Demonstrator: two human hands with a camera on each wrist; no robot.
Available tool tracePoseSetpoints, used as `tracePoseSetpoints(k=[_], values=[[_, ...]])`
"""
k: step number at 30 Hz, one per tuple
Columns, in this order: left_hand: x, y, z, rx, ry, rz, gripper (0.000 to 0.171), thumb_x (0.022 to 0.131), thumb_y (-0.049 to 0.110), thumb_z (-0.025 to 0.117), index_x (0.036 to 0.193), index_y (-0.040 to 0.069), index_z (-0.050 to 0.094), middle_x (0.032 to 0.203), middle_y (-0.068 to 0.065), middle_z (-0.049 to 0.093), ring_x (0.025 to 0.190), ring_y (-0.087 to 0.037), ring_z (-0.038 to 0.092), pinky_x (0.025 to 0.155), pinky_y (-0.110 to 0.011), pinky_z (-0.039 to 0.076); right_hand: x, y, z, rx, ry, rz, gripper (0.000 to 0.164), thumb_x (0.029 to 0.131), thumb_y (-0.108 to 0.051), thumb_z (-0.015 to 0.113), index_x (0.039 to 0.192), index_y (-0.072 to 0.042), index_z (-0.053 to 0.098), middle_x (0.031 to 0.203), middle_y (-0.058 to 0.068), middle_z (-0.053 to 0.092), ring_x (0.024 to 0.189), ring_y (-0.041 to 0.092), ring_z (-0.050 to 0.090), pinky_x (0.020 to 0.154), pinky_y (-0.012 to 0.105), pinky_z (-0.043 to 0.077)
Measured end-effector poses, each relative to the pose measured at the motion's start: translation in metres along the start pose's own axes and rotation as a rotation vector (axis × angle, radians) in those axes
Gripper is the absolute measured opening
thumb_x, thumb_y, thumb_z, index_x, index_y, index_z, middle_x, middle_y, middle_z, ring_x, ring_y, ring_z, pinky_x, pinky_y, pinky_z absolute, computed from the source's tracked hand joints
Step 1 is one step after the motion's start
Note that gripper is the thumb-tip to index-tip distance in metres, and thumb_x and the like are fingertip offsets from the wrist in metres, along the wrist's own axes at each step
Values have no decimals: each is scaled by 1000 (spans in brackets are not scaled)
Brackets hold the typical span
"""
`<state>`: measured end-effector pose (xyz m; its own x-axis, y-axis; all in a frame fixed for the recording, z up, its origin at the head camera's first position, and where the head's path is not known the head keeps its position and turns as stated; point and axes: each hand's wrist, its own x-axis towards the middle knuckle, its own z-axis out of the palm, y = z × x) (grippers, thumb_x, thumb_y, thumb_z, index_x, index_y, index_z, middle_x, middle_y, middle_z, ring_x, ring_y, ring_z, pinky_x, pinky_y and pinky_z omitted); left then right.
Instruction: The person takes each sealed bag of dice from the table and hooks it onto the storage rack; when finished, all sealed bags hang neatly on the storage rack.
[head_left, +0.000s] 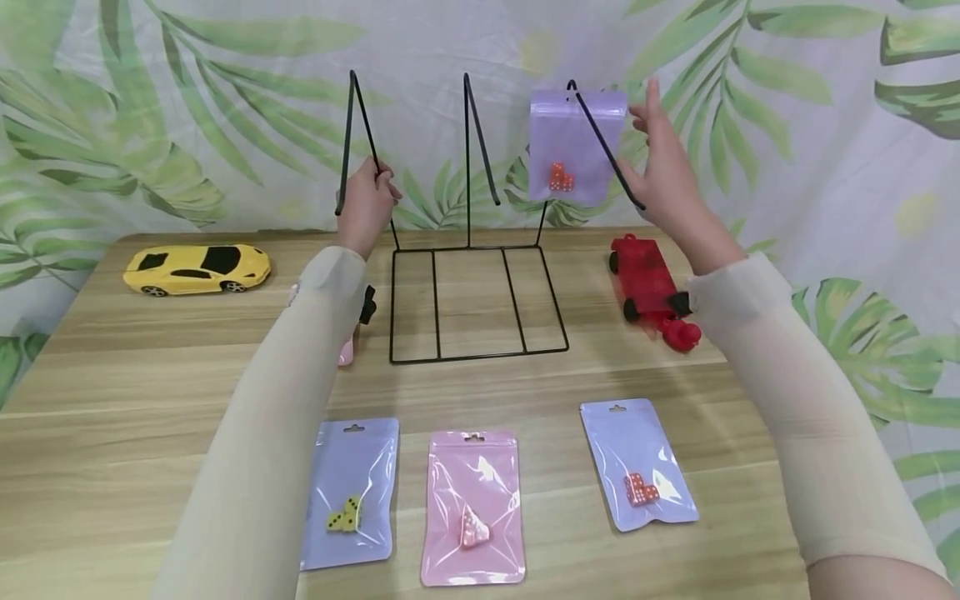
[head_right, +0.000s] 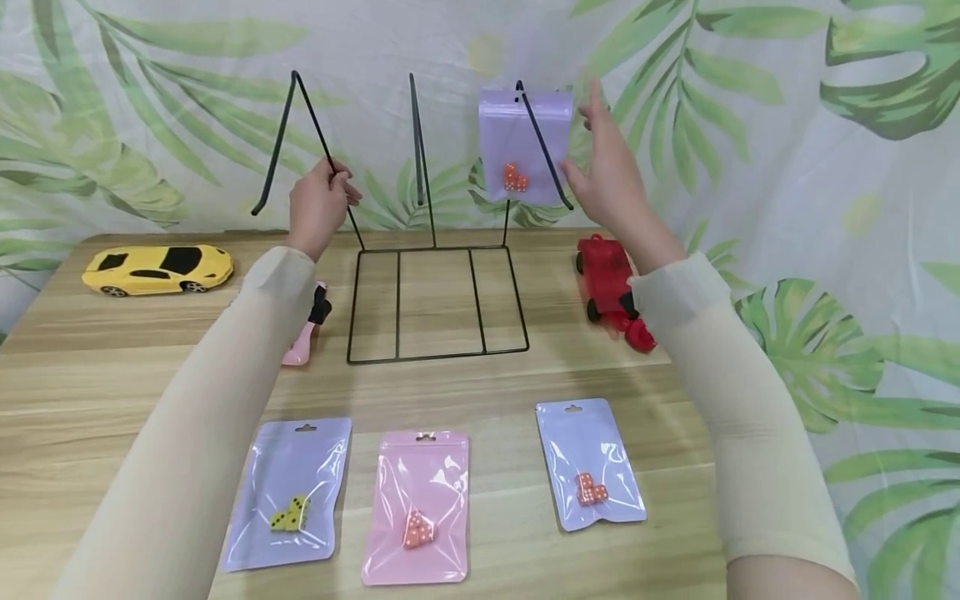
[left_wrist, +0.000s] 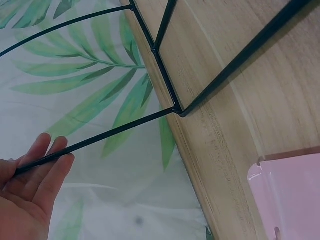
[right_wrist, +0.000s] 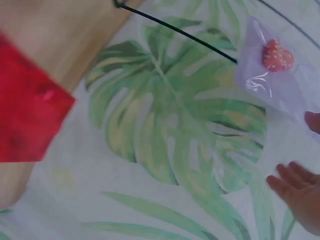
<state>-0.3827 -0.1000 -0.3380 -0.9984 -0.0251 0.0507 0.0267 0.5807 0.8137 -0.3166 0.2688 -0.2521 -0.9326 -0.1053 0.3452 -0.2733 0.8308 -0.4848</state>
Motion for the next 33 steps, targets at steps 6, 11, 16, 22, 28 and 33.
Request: tracePoseSetpoints(k=[6, 11, 16, 22, 28, 33], values=[[2, -5, 0, 52, 14, 23, 40, 110, 32, 26, 134, 11, 49, 104, -3, 63, 93, -19, 61, 72, -28, 46, -82, 12, 14, -153, -298, -36, 80, 96, -9, 59, 159, -1, 9, 158, 26, 26, 140, 44, 34, 116, 56, 28], [2, -7, 0, 49, 15, 36, 40, 110, 32, 25, 134, 10, 49, 104, -5, 63, 91, -18, 60, 71, -28, 45, -155, 22, 30, -300, -688, -145, 69, 87, -24, 77, 142, 5, 48, 141, 27, 48, 132, 46, 43, 107, 59, 39], [0, -6, -1, 56, 5, 39, 41, 110, 32, 24, 134, 9, 48, 103, -4, 63, 91, -18, 60, 70, -28, 45, -193, 35, 39, -343, -819, -73, 61, 75, -39, 86, 119, -4, 62, 113, 9, 61, 105, 27, 56, 93, 46, 49], [-2, -5, -5, 68, 7, 39, 41, 110, 32, 24, 133, 8, 48, 100, -3, 62, 86, -17, 58, 68, -29, 44, -205, 43, 45, -288, -799, -32, 41, 76, -29, 86, 104, -10, 63, 98, -1, 60, 90, 16, 52, 81, 37, 47], [-3, -2, -6, 52, -7, 34, 42, 110, 32, 23, 134, 7, 47, 99, -2, 61, 84, -15, 57, 68, -29, 44, -211, 45, 47, -301, -735, -64, 24, 83, -20, 80, 102, -9, 69, 97, 0, 65, 90, 17, 53, 81, 37, 49], [-5, -2, -5, 42, -13, 28, 41, 110, 31, 23, 133, 7, 46, 102, -5, 61, 86, -15, 57, 68, -29, 43, -212, 44, 40, -228, -667, -110, 7, 90, -10, 70, 96, -12, 68, 93, -1, 66, 87, 15, 57, 76, 35, 49]])
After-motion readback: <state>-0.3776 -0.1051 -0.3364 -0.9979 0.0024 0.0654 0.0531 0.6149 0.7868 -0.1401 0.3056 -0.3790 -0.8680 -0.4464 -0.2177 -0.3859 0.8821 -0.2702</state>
